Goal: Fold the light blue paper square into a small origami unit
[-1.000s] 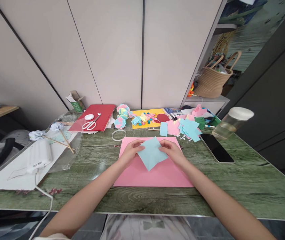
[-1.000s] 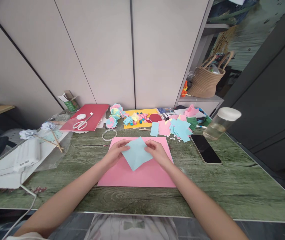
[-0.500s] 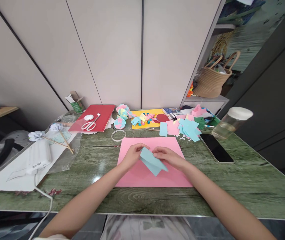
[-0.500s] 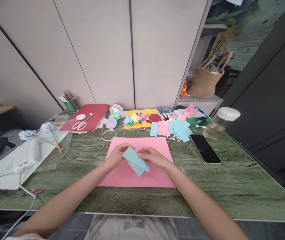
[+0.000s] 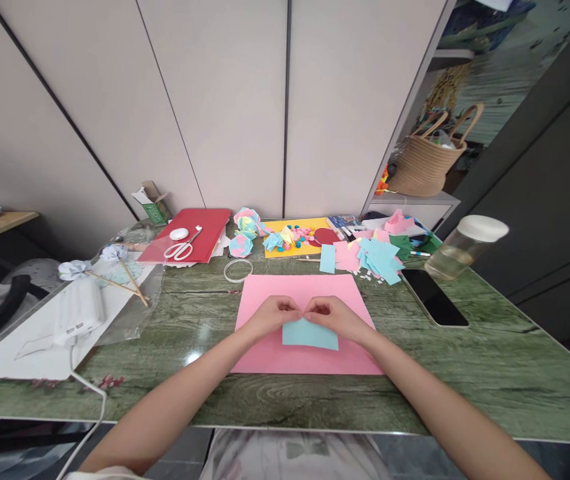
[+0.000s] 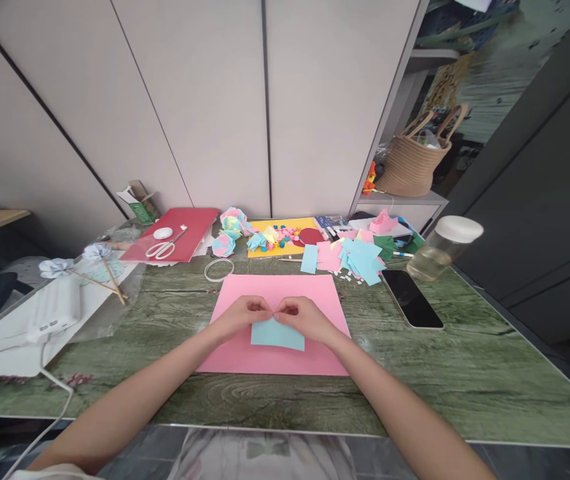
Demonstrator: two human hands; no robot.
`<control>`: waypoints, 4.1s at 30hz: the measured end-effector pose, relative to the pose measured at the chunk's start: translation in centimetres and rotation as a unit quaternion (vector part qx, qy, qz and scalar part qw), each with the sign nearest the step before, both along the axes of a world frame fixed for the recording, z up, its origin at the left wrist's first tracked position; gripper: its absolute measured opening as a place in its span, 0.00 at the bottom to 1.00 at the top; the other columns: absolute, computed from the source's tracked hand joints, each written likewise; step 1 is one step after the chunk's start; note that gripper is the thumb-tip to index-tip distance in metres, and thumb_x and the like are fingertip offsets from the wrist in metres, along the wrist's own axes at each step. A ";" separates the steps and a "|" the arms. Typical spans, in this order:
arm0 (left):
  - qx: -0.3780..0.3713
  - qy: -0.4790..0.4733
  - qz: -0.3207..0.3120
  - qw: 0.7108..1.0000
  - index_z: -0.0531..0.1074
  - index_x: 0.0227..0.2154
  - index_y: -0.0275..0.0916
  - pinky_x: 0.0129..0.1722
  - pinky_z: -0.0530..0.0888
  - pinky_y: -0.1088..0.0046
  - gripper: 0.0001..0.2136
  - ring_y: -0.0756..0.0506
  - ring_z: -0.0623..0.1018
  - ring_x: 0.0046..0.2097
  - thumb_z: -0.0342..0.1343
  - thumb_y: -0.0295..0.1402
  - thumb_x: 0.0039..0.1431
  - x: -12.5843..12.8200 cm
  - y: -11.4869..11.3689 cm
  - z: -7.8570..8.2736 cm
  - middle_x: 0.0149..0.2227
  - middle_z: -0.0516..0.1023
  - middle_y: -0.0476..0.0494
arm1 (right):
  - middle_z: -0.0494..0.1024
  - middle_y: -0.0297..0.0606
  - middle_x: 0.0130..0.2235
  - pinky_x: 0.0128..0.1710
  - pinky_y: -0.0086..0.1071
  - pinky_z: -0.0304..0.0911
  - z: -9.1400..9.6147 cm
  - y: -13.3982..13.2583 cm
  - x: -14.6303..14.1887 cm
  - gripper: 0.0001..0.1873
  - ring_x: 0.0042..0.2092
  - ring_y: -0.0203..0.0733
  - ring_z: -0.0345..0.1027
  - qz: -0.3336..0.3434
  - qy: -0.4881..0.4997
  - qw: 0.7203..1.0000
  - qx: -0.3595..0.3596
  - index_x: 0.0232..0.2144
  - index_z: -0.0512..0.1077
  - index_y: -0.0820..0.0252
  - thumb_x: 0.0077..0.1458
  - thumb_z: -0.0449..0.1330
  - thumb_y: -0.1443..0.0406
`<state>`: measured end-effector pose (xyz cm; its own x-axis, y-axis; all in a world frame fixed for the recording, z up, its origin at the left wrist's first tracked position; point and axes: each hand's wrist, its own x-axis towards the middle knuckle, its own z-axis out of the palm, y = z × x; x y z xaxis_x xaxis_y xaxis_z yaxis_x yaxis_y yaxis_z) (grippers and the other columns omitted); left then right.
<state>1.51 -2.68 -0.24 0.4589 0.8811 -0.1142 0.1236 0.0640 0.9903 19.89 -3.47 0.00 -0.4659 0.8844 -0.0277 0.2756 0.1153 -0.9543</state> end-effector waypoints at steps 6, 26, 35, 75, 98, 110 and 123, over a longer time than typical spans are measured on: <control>0.011 0.029 -0.011 0.999 0.71 0.21 0.33 0.25 0.57 0.76 0.05 0.52 0.63 0.25 0.55 0.31 0.41 0.2 -0.3 0.2 0.20 0.67 0.50 | 0.69 0.33 0.24 0.27 0.28 0.53 0.0 -0.3 -0.2 0.08 0.27 0.34 0.59 0.002 -0.012 1.000 0.015 0.24 0.71 0.62 0.45 0.57 0.62; -0.063 -0.032 0.007 0.997 0.69 0.21 0.34 0.27 0.66 0.76 0.05 0.51 0.70 0.26 0.53 0.31 0.42 -1.3 1.0 1.0 0.22 0.69 0.46 | 0.67 0.32 0.23 0.24 0.27 0.50 1.2 0.8 1.3 0.09 0.25 0.32 0.56 -0.015 0.020 0.999 -0.022 0.23 0.69 0.62 0.44 0.57 0.60; -0.053 -0.043 -0.001 0.998 0.68 0.22 0.35 0.25 0.64 0.77 0.05 0.52 0.67 0.25 0.55 0.32 0.41 -0.7 0.2 1.0 0.22 0.67 0.49 | 0.68 0.32 0.24 0.24 0.27 0.51 1.0 0.3 0.8 0.07 0.26 0.33 0.58 0.009 0.017 0.999 -0.027 0.23 0.69 0.61 0.44 0.56 0.62; -0.042 -0.063 0.019 0.997 0.68 0.28 0.35 0.37 0.66 0.73 0.09 0.50 0.71 0.34 0.56 0.35 0.45 -3.5 2.6 2.2 0.31 0.72 0.45 | 0.65 0.30 0.21 0.28 0.27 0.55 2.3 1.3 3.1 0.04 0.24 0.32 0.59 0.052 0.009 0.996 -0.065 0.20 0.66 0.63 0.42 0.53 0.68; -0.029 0.028 -0.086 0.995 0.67 0.20 0.33 0.25 0.56 0.78 0.06 0.53 0.61 0.24 0.54 0.31 0.41 -1.6 0.6 1.6 0.21 0.63 0.52 | 0.65 0.30 0.22 0.26 0.26 0.53 1.6 1.1 2.4 0.03 0.25 0.32 0.58 0.077 -0.001 0.996 -0.050 0.21 0.65 0.62 0.43 0.53 0.68; -0.027 0.068 -0.129 0.989 0.70 0.21 0.34 0.25 0.58 0.77 0.05 0.53 0.62 0.25 0.52 0.30 0.40 -0.8 -0.3 1.2 0.21 0.65 0.52 | 0.67 0.31 0.24 0.28 0.26 0.53 1.4 -0.3 0.6 0.04 0.27 0.32 0.57 0.110 -0.024 0.993 -0.040 0.24 0.68 0.63 0.42 0.55 0.68; -0.026 0.073 -0.140 0.987 0.70 0.22 0.34 0.27 0.58 0.77 0.05 0.52 0.62 0.26 0.52 0.30 0.40 -0.1 -0.7 -0.1 0.21 0.64 0.52 | 0.63 0.29 0.21 0.25 0.25 0.50 0.4 -0.5 0.0 0.03 0.25 0.31 0.53 0.110 -0.040 0.992 -0.038 0.20 0.66 0.63 0.39 0.52 0.70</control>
<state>1.39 -3.43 -0.38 0.6586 0.7137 -0.2385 0.2846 0.0572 0.9570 19.92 -3.95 0.42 -0.6417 0.7550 -0.1349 0.3270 0.1103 -0.9386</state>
